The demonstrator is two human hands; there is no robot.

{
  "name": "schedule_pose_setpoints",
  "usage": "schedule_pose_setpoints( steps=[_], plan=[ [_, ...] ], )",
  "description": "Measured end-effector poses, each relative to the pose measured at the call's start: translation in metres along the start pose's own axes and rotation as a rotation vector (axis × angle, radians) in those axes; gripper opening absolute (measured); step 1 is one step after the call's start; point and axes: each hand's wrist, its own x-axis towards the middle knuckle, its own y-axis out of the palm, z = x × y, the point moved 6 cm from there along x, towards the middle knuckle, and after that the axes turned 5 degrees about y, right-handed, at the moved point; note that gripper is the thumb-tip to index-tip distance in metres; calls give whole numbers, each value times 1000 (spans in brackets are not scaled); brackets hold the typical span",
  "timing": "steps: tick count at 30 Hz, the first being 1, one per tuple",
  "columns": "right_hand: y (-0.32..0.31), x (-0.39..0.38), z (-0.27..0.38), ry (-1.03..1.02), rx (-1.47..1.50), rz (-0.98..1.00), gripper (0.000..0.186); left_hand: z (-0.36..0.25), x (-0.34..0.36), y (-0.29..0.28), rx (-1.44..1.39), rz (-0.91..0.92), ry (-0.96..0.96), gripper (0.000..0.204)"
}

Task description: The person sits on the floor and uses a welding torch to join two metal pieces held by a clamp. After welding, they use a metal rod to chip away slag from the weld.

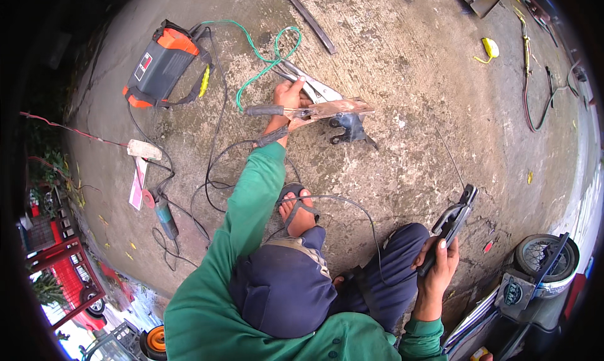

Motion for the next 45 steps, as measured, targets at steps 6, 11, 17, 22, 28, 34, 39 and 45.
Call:
schedule_pose_setpoints(
  steps=[6, 11, 17, 22, 28, 34, 39, 45],
  plan=[
    [7, -5, 15, -28, -21, 19, 32, 43, -39, 20, -55, 5, 6, 29],
    [-6, -10, 13, -35, -2, -2, 31, 38, -38, 17, -162, 115, -5, 31],
    [-5, -10, 6, -23, 43, 28, 35, 24, -44, -13, 190, 156, -93, 31],
    [-11, -14, -7, 30, 25, 38, 33, -40, -71, -122, 46, -342, -83, 13],
    [-12, -10, -12, -17, 63, 43, 33, -200, -132, -19, 318, -262, 890, 12],
    [-30, -4, -18, -69, 119, -38, 43, -225, -176, 152, 766, 518, 854, 10],
    [-44, -2, -35, -40, 147, -57, 38, -77, -221, 236, 1163, 1380, 791, 19],
    [-41, -2, -42, 7, 174, -34, 39, 90, -207, 282, 1774, 1340, 1176, 16]
  ],
)
